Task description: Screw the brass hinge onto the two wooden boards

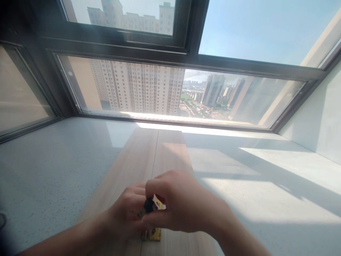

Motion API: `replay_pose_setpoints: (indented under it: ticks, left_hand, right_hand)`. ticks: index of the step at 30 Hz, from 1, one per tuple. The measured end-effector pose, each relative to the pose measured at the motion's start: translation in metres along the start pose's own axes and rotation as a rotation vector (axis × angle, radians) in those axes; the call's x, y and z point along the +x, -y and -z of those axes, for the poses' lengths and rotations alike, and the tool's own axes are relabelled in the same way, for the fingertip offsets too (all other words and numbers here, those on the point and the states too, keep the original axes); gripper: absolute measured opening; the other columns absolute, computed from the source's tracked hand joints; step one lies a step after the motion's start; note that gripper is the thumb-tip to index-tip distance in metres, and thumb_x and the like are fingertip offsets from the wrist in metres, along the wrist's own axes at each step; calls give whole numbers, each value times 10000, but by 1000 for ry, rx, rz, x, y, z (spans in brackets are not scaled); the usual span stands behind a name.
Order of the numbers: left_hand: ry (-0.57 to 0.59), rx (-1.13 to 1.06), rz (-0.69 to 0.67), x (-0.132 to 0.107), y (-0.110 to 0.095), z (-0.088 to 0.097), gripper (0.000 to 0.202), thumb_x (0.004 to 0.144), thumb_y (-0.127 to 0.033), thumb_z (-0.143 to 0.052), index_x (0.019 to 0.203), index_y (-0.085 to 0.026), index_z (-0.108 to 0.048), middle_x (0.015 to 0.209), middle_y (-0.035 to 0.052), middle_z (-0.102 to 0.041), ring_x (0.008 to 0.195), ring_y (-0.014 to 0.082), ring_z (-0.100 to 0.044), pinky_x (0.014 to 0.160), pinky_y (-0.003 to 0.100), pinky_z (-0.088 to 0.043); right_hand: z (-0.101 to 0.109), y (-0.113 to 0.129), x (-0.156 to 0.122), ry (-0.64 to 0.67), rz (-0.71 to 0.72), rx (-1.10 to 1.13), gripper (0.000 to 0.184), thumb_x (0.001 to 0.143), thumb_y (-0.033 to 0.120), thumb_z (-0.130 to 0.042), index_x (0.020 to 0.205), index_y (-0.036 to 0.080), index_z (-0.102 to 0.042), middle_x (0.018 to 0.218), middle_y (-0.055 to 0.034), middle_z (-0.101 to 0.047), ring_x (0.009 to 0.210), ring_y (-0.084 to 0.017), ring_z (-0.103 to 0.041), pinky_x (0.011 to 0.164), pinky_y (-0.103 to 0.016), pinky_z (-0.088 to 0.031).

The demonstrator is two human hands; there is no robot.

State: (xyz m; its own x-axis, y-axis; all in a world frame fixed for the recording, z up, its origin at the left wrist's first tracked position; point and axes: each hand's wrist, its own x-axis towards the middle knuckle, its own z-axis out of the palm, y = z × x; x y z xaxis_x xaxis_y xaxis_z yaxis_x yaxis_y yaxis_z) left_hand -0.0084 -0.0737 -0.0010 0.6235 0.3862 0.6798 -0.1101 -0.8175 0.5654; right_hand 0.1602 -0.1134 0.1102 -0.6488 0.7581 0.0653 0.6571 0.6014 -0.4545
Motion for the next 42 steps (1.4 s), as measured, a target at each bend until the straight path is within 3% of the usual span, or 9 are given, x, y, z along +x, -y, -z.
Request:
replay_pose_setpoints:
  ticks: [3,6,9,16,21,29,34,37,42]
  left_hand:
    - [14,19,6,-2,2,-1,358,879,-436,-555,656,-159,-597,610,57,-629,677,161,-634,702,252,-506]
    - [7,29,-24,-3,2,-2,331,873,-432,-537,701,-161,-617,669,62,-653,707,162,-641,711,256,-508]
    - [32,59,-30,-3,2,-2,298,869,-412,-539,742,-160,-636,684,62,-659,715,163,-644,725,260,-514]
    - [-11,18,-27,0,0,-2,323,864,-420,-579,686,-153,-612,669,76,-671,722,166,-663,691,246,-515]
    - [-23,-46,-71,4,-4,-1,276,887,-381,-514,783,-162,-646,797,76,-720,759,160,-687,719,253,-521]
    - [15,-30,-5,1,0,-2,431,886,-524,-522,682,-154,-612,644,72,-650,702,167,-656,703,249,-511]
    - [5,-34,-59,4,-5,0,371,919,-441,-468,763,-152,-641,772,79,-696,738,155,-662,706,248,-509]
    - [18,-47,-36,4,-6,1,326,907,-416,-479,832,-156,-661,788,82,-703,760,167,-664,730,268,-511]
    - [11,-68,-18,3,-5,2,344,914,-414,-517,744,-149,-653,687,84,-676,706,165,-648,698,263,-503]
  right_hand:
    - [0,1,0,-12,-34,-32,270,718,404,-759,750,172,-624,634,36,-542,570,-94,-434,523,-222,-279]
    - [1,2,-2,10,33,41,218,735,252,-723,939,198,-672,730,26,-614,629,-100,-497,571,-218,-329]
    - [1,1,-2,29,56,63,100,733,154,-665,829,182,-666,701,31,-603,599,-82,-490,556,-209,-329]
    - [-1,1,0,5,-13,11,255,723,397,-759,766,173,-646,643,30,-577,566,-92,-468,522,-219,-298]
    - [0,3,-2,28,83,79,155,766,194,-671,921,195,-683,710,24,-593,604,-89,-492,560,-210,-336]
    - [-2,0,0,3,10,25,270,739,398,-752,711,172,-607,612,47,-528,546,-79,-428,505,-218,-264]
    - [0,4,-1,23,62,63,144,753,242,-702,886,199,-669,735,21,-611,614,-92,-502,553,-210,-329]
    - [-1,3,-1,14,87,80,82,743,135,-647,808,183,-658,673,34,-577,581,-78,-486,546,-199,-327]
    - [-2,1,-1,9,7,39,145,751,285,-714,729,171,-627,632,32,-582,562,-86,-478,521,-212,-301]
